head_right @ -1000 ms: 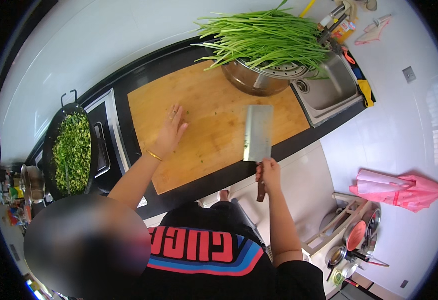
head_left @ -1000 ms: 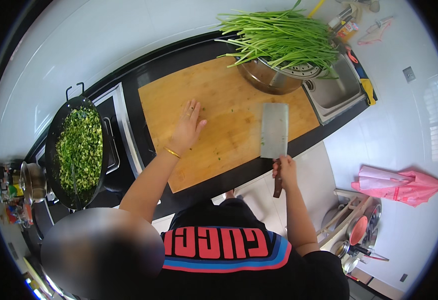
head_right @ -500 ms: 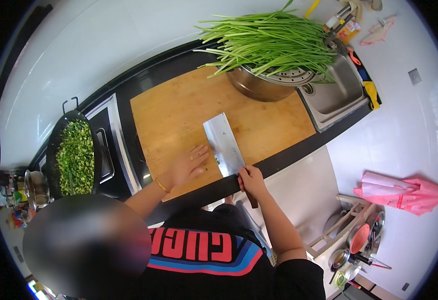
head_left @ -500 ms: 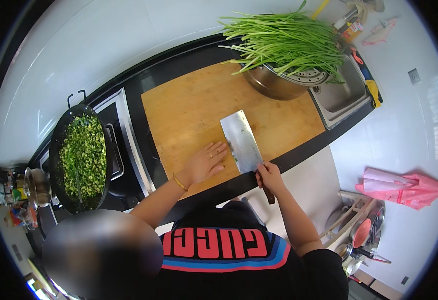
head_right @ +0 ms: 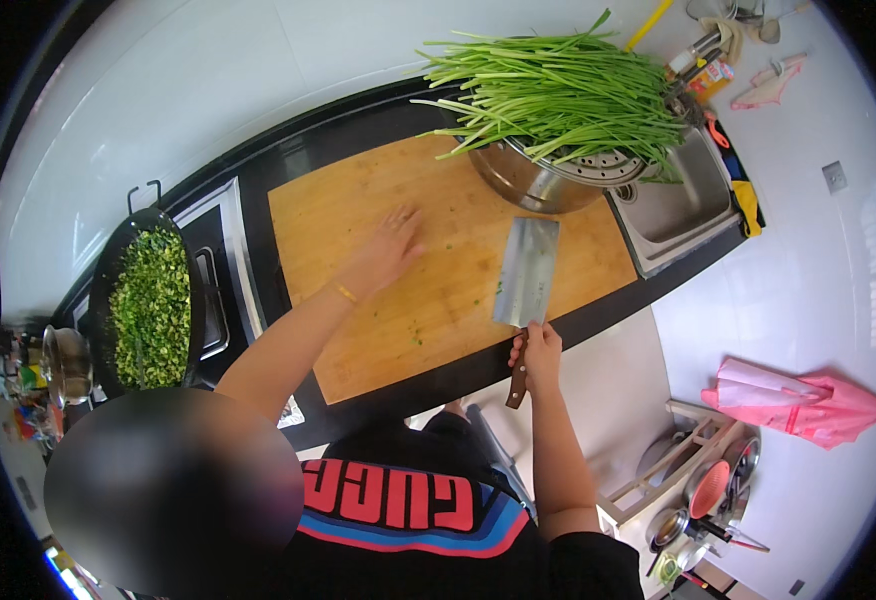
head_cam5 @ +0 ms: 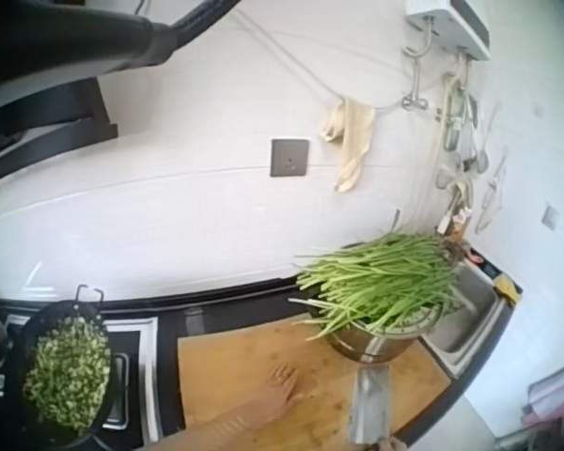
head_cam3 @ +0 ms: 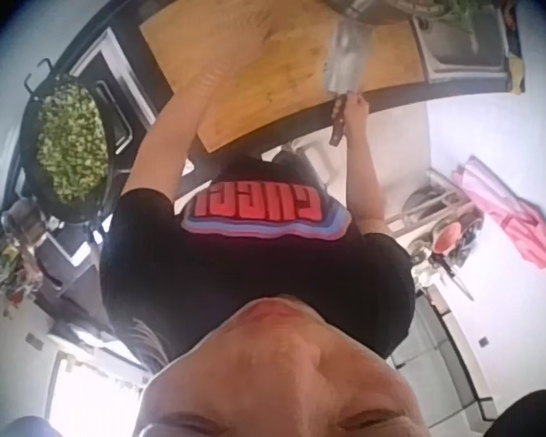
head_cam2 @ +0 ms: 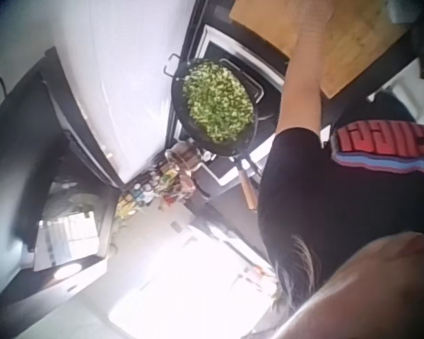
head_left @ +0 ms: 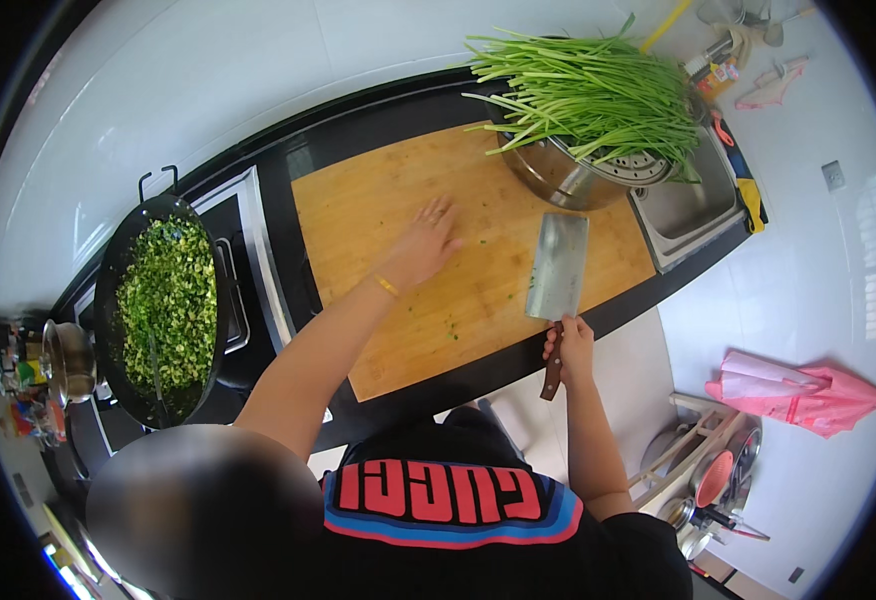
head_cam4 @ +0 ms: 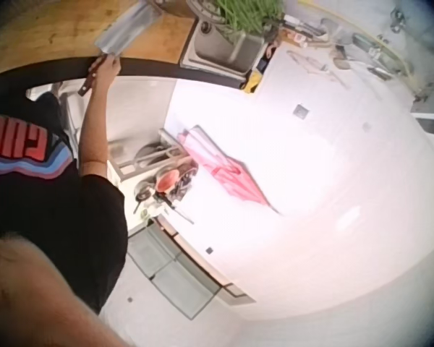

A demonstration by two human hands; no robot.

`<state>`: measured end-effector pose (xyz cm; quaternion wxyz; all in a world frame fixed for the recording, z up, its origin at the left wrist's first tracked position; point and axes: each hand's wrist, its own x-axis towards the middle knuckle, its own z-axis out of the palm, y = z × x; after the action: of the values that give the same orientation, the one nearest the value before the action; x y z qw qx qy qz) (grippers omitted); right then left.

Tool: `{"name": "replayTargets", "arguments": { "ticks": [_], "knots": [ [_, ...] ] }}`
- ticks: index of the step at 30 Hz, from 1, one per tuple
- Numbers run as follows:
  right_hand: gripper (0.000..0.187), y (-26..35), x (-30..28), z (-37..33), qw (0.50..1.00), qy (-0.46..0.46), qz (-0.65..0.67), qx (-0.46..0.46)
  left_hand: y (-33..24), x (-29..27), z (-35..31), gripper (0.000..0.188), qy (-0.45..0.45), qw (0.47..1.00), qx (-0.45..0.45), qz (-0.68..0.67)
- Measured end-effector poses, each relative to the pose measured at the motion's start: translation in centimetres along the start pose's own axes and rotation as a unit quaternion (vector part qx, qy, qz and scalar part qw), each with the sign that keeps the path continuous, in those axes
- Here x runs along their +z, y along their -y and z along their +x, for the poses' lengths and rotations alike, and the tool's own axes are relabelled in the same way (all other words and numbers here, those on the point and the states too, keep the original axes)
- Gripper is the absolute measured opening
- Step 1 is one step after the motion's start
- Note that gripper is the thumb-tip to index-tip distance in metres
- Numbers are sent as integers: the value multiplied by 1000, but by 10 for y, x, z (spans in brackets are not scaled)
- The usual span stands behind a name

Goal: The person chops green onions on a wooden cutting board using a cleaver. After chopping, they transfer the green onions into a wok containing other chopped vegetables and stir the contents with a spatula.

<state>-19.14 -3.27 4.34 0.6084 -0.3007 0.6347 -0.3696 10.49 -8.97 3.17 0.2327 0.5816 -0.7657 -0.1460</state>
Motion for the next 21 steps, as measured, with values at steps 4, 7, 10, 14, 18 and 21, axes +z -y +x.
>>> {"name": "replayTargets", "arguments": {
  "ticks": [4,7,10,14,18,21],
  "knots": [
    [27,-2,3,-2,1000,12,3,7,-1,29,37,52,12,997,33,64],
    [27,5,-3,5,999,31,-22,0,-5,35,36,52,70,992,93,55],
    [26,8,-11,11,998,52,-47,10,-19,41,4,52,114,978,173,19],
    [25,0,-14,9,983,126,-133,24,-40,23,-52,44,209,958,187,-64],
    [25,10,-10,-11,958,199,-203,35,-34,3,-84,43,99,973,111,-177],
    [26,10,-18,-14,977,160,-135,28,-7,-29,-74,47,-35,996,31,-77]
  ]
}}
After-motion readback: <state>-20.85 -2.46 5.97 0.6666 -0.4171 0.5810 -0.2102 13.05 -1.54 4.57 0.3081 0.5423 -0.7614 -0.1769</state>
